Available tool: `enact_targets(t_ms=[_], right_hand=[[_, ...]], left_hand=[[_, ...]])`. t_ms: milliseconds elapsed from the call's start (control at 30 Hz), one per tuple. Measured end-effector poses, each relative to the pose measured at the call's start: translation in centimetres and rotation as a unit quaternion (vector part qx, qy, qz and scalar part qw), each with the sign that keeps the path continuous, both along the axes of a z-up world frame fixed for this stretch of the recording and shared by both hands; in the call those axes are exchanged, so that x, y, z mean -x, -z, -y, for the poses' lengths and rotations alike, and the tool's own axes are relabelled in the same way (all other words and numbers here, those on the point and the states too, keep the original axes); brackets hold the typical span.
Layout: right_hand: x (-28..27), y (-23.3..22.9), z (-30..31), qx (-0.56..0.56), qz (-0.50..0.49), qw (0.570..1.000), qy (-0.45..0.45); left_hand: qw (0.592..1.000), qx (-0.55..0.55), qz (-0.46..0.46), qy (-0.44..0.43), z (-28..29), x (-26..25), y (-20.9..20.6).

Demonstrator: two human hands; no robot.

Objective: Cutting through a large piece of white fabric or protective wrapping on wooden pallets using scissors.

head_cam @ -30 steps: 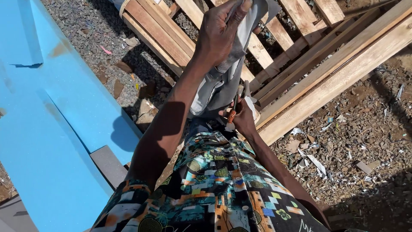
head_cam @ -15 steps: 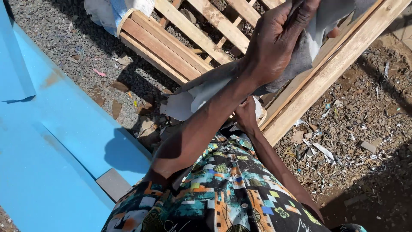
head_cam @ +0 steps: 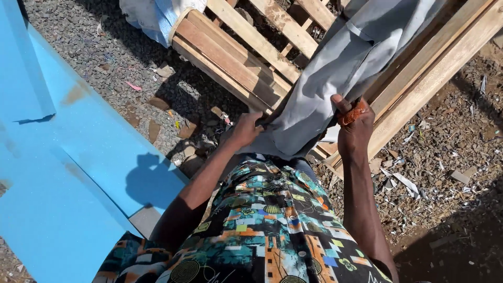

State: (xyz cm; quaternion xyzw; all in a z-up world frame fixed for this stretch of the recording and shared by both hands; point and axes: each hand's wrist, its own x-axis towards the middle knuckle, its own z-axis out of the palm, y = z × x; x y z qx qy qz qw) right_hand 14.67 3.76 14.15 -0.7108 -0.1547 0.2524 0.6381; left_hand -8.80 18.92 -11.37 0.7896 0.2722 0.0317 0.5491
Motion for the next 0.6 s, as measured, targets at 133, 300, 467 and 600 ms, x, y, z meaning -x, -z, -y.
enact_targets(t_ms=[133,300,467,600], right_hand=[[-1.9,-1.8,1.2,0.05,0.081,0.995,-0.004],[-5.1,-1.2,1.2,0.067,0.155,0.986,0.004],[-10.0,1.7,-4.7,0.048,0.088,0.995,0.004],[-9.3,2.7,-6.1,0.16,0.074,0.983,0.056]], left_hand=[[0.996,0.063,-0.001,-0.065,-3.7,1.3,-10.8],[0.983,-0.005,0.131,-0.128,-10.4,-1.5,-21.4],[0.981,-0.041,0.129,-0.139,-18.0,-7.7,-19.3],[0.942,-0.101,-0.004,-0.319,-24.4,-9.0,-10.2]])
